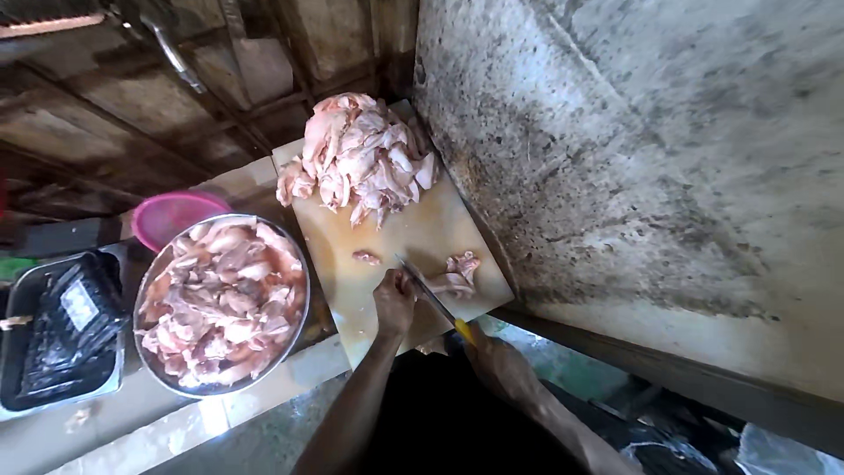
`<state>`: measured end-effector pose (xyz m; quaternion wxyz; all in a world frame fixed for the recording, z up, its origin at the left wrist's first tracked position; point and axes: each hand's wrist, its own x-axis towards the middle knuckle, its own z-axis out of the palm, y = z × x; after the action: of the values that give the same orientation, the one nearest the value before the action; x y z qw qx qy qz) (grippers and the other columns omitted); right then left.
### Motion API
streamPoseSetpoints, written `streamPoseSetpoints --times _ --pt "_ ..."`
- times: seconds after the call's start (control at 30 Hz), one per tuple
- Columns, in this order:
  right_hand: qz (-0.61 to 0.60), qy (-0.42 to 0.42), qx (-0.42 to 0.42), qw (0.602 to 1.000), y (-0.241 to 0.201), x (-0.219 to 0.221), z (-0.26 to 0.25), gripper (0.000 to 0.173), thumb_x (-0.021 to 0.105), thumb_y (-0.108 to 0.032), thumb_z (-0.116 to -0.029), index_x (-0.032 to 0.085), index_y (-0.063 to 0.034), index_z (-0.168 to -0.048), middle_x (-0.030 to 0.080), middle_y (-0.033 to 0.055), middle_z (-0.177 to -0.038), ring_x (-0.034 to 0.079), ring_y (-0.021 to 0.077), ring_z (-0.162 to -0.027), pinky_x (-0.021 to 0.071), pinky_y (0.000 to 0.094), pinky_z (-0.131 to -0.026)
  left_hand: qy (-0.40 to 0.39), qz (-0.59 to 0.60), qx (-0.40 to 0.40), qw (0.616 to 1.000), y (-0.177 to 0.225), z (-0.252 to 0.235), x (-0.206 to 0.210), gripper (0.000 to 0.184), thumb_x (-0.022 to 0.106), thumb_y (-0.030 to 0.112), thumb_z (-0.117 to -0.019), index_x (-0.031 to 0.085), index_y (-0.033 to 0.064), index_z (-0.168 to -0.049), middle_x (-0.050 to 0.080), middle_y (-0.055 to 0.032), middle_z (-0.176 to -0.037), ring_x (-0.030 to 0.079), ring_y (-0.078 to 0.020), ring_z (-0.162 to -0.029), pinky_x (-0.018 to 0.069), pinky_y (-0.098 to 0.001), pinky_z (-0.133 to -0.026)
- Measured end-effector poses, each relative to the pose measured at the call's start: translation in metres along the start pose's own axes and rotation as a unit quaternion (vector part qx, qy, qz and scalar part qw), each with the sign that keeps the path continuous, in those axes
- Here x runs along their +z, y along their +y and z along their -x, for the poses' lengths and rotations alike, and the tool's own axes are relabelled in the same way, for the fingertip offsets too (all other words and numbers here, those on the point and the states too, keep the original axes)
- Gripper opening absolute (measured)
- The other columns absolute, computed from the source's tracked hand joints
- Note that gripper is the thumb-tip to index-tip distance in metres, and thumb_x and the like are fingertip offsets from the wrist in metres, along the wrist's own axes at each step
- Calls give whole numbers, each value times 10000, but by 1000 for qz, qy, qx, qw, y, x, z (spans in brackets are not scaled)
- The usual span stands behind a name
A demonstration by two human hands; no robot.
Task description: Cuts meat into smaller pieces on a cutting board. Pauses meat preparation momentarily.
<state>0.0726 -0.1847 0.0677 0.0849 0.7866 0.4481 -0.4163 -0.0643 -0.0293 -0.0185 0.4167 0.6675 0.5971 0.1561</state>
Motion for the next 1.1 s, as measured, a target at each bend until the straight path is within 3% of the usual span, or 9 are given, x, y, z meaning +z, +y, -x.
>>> streamPoseSetpoints --times 0.1,0.2,0.3,0.43,0.6,0.7,0.83,0.97,1.1 --pt "17 35 -14 999 -45 -14 -39 439 414 -337 -1095 489 -58 -1426 703 223 -1083 708 416 -1009 569 572 -845 -20 -41 5 999 6 -3 -1 153 688 160 -947 659 44 -1041 680 -107 -796 683 -241 -697 595 -469 -667" --pt "41 52 -13 998 -51 -7 -53 419 417 -332 -1096 459 -103 -1444 706 190 -1099 715 394 -1002 577 551 -829 -4 -62 13 998 10 -7 -2 114 696 153 -926 664 60 -982 674 -93 -770 679 -245 -685 589 -475 -643" --pt "44 21 25 998 -7 8 -17 472 394 -346 -1090 440 -93 -1486 702 232 -1123 705 448 -1007 572 607 -831 -1 -64 10 998 15 -6 -2 110 702 170 -927 665 75 -968 679 -99 -770 679 -264 -682 582 -498 -631" --pt "63 40 49 996 44 29 31 429 421 -351 -1078 523 -104 -1414 730 217 -979 729 450 -873 579 610 -730 -11 -65 4 998 16 -1 -6 158 706 192 -949 684 69 -1044 705 -119 -838 701 -285 -740 595 -523 -683" --pt "-9 47 -23 999 88 38 39 432 454 -449 -1046 575 -125 -1303 707 159 -846 724 382 -784 581 571 -697 -27 -67 -5 997 2 0 -10 190 732 176 -922 690 65 -1070 707 -85 -853 697 -224 -758 603 -464 -729" --pt "-50 114 -69 990 97 46 41 400 493 -424 -1032 606 -112 -1257 694 119 -780 719 326 -709 588 526 -642 -28 -41 -12 999 -4 2 -10 211 738 198 -936 677 58 -1082 698 -78 -828 686 -199 -719 603 -432 -708" --pt "-72 160 -88 981 65 45 25 369 513 -347 -1036 598 -99 -1296 720 122 -894 731 298 -759 606 495 -673 -28 -25 -25 999 -5 7 -8 231 716 213 -955 661 52 -1112 696 -88 -838 687 -210 -723 605 -449 -710" --pt "-15 91 -51 994 27 34 -1 428 443 -361 -1070 538 -119 -1410 713 167 -1142 737 366 -916 600 547 -780 -21 -34 -17 999 -7 9 -6 234 727 232 -946 656 70 -1100 686 -74 -809 679 -205 -695 602 -445 -673" --pt "30 68 8 997 27 25 5 415 428 -376 -1072 533 -133 -1391 716 167 -1125 731 393 -914 587 567 -769 -21 -82 7 996 -1 7 -6 188 724 194 -929 652 74 -1054 689 -106 -838 690 -262 -736 597 -497 -682"
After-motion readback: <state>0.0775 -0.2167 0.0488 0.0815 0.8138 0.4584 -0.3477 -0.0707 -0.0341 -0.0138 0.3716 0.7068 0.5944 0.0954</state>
